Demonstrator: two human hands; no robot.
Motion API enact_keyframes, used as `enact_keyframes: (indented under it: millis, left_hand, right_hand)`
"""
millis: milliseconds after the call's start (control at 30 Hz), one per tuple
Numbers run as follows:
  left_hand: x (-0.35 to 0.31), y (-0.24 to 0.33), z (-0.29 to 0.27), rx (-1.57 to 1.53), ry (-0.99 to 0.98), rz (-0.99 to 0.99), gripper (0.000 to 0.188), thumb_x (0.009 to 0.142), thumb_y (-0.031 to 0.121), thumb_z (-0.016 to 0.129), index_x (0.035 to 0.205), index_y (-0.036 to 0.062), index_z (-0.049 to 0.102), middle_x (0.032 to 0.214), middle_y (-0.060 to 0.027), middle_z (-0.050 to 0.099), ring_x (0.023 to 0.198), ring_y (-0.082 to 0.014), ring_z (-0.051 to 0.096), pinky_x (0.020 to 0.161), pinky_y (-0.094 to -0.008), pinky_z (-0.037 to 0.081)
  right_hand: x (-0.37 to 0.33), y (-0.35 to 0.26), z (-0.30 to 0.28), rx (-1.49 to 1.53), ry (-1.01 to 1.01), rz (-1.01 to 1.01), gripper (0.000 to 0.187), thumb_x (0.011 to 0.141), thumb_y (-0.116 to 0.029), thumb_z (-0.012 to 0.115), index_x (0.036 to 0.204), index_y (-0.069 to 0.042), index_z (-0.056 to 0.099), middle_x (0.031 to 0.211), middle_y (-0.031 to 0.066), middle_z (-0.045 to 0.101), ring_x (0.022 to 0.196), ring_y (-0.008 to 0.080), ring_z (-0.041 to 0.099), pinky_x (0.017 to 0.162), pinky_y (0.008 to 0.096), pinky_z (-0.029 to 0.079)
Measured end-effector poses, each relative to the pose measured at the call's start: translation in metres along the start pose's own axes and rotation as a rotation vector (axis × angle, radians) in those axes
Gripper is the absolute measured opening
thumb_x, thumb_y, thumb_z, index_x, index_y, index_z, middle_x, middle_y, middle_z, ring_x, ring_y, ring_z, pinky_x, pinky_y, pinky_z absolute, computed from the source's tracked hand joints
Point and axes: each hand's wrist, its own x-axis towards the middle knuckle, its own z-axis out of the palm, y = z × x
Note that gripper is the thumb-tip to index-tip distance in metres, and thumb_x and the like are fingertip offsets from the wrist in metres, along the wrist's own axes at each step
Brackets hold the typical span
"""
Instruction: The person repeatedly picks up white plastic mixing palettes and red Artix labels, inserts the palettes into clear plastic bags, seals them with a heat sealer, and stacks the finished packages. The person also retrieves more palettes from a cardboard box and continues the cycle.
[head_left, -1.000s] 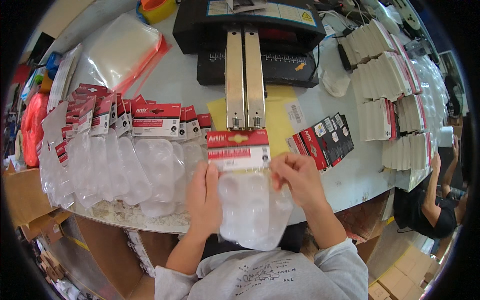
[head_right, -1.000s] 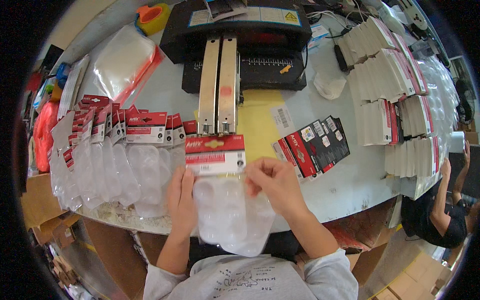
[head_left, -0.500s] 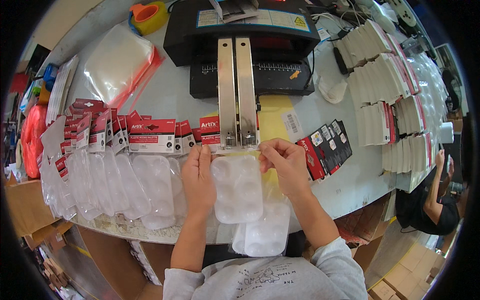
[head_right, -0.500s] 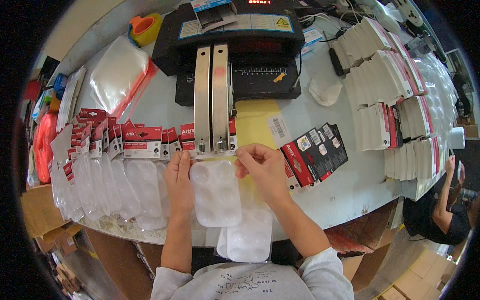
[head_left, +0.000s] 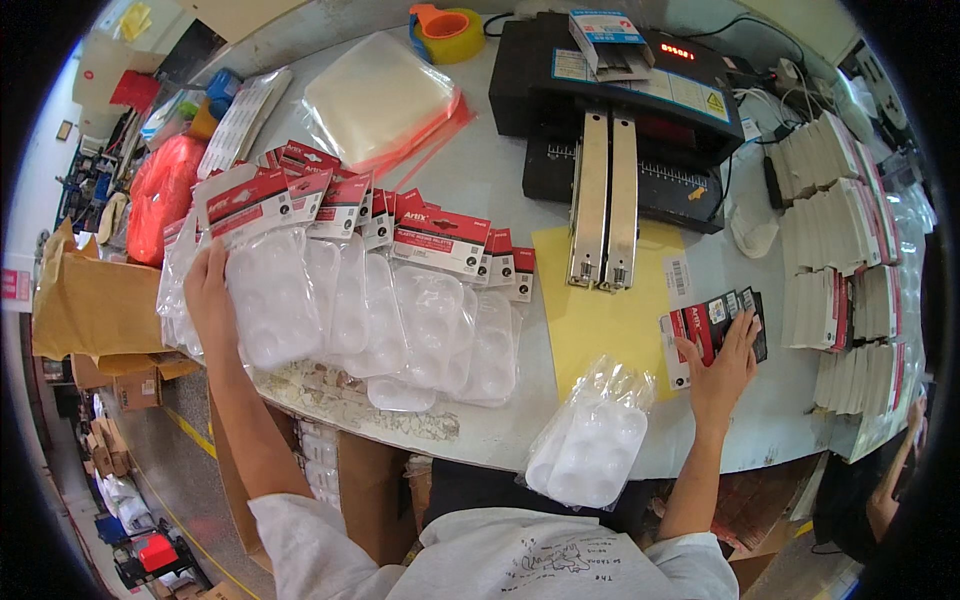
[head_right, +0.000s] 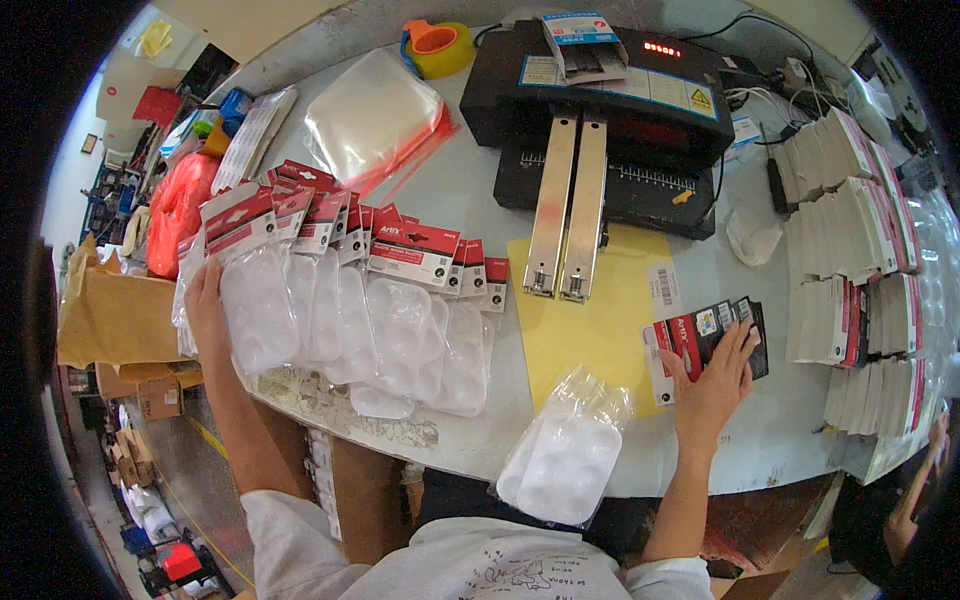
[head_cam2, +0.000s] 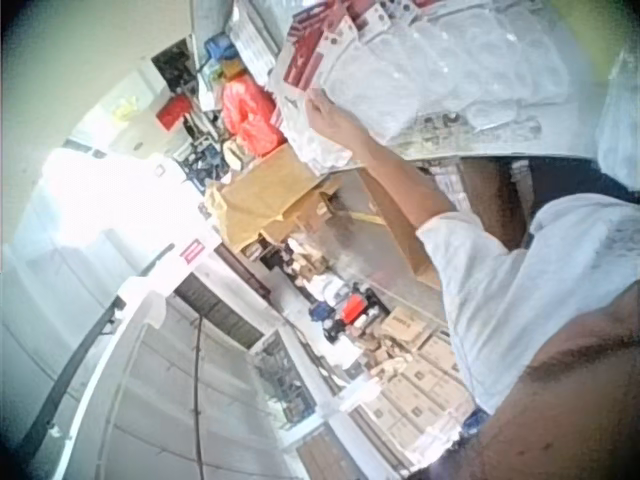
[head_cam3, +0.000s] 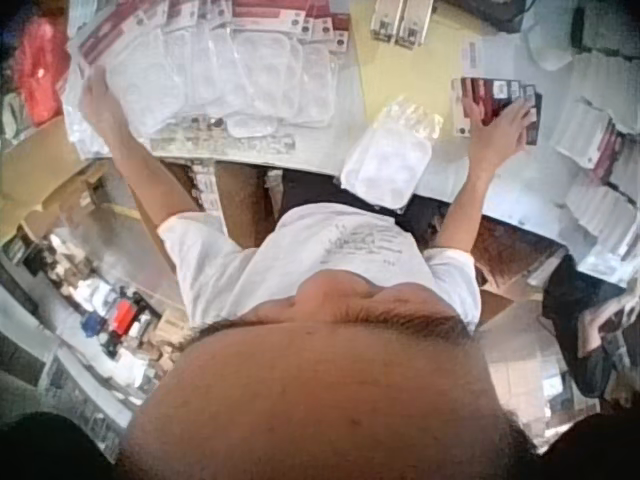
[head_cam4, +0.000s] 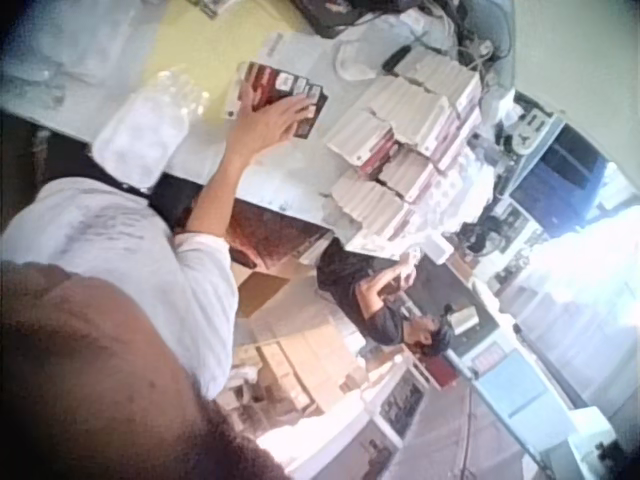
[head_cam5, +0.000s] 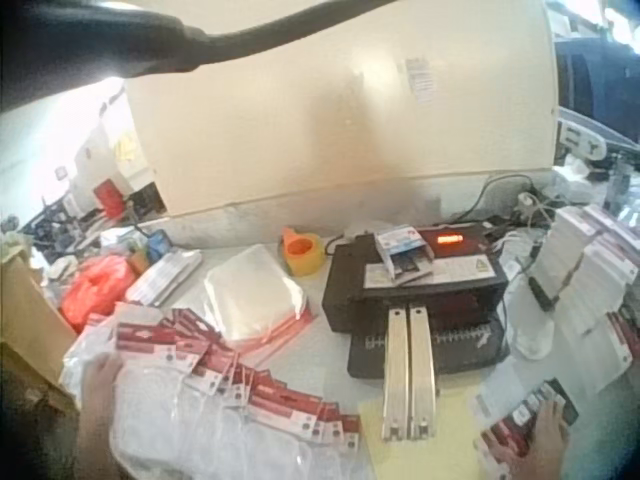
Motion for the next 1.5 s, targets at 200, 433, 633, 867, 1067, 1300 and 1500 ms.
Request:
enact_keyframes:
  millis: [200, 433, 633, 867, 1067, 1300, 1500]
  left_hand:
    - [-0.042, 0.036, 0.037, 0.225, 0.320, 0.457, 0.032, 0.090, 0.026, 0.055, 0.109, 0.0013, 0.056, 0.095, -0.0131, 0.057, 0.091, -0.0283, 0.053, 0.083, -0.0331, 0.041]
    - [-0.246, 0.107, 0.144, -0.095, -0.689, 0.464, 0.033, 0.069, 0.028, 0.076, 0.084, 0.0065, 0.055, 0.094, -0.0108, 0.046, 0.084, -0.0278, 0.048, 0.069, -0.0377, 0.042]
    - [-0.255, 0.104, 0.155, -0.283, -0.739, 0.447, 0.026, 0.074, 0.016, 0.072, 0.085, 0.0033, 0.053, 0.092, -0.0117, 0.047, 0.083, -0.0262, 0.048, 0.066, -0.0349, 0.042]
    - [-0.257, 0.116, 0.125, -0.877, -0.996, -0.270, 0.010, 0.088, 0.009, 0.059, 0.090, 0.0016, 0.051, 0.082, -0.0058, 0.063, 0.066, -0.0046, 0.049, 0.055, -0.0182, 0.038]
    - [-0.256, 0.115, 0.124, -0.865, -0.970, -0.190, 0.013, 0.092, 0.010, 0.054, 0.098, -0.0017, 0.053, 0.084, -0.0074, 0.069, 0.056, -0.0039, 0.049, 0.052, -0.0184, 0.039]
    - [-0.246, 0.110, 0.116, -0.598, -1.001, -0.010, 0.010, 0.089, 0.010, 0.058, 0.094, 0.0014, 0.057, 0.074, -0.0085, 0.068, 0.052, -0.0095, 0.056, 0.049, -0.0233, 0.043]
    - [-0.248, 0.114, 0.115, -0.591, -0.943, 0.038, 0.010, 0.089, 0.011, 0.058, 0.089, 0.0017, 0.060, 0.069, -0.0088, 0.065, 0.049, -0.0118, 0.054, 0.047, -0.0234, 0.041]
  right_hand:
    - [-0.005, -0.010, 0.000, 0.070, 0.194, -0.079, 0.058, 0.080, -0.025, 0.067, 0.128, 0.001, 0.046, 0.129, 0.0184, 0.049, 0.122, 0.0338, 0.045, 0.099, 0.0403, 0.034]
    - [-0.009, -0.017, -0.020, 0.361, 0.163, -0.043, 0.042, 0.078, -0.005, 0.067, 0.118, -0.002, 0.056, 0.110, 0.0124, 0.063, 0.102, 0.0222, 0.060, 0.087, 0.0307, 0.044]
    - [0.010, -0.014, -0.096, 1.041, -0.095, 0.302, 0.032, 0.079, -0.005, 0.068, 0.110, 0.001, 0.059, 0.092, 0.0029, 0.065, 0.083, 0.0084, 0.059, 0.074, 0.0215, 0.047]
    - [0.019, -0.066, -0.122, 1.032, -0.662, -0.295, 0.037, 0.069, -0.008, 0.075, 0.102, 0.003, 0.061, 0.071, 0.0060, 0.062, 0.065, 0.0058, 0.052, 0.060, 0.0199, 0.044]
    - [0.031, -0.075, -0.113, 0.819, -0.888, -0.200, 0.029, 0.077, -0.019, 0.071, 0.090, 0.004, 0.060, 0.068, 0.0142, 0.059, 0.055, 0.0167, 0.048, 0.053, 0.0287, 0.042]
    - [0.023, -0.087, -0.108, 0.892, -0.792, -0.363, 0.025, 0.074, -0.014, 0.074, 0.090, 0.002, 0.061, 0.061, 0.0039, 0.056, 0.055, 0.0070, 0.043, 0.052, 0.0228, 0.040]
    - [0.030, -0.089, -0.113, 0.690, -0.797, -0.574, 0.027, 0.072, -0.014, 0.075, 0.090, 0.000, 0.061, 0.066, 0.0103, 0.061, 0.054, 0.0143, 0.051, 0.054, 0.0264, 0.043]
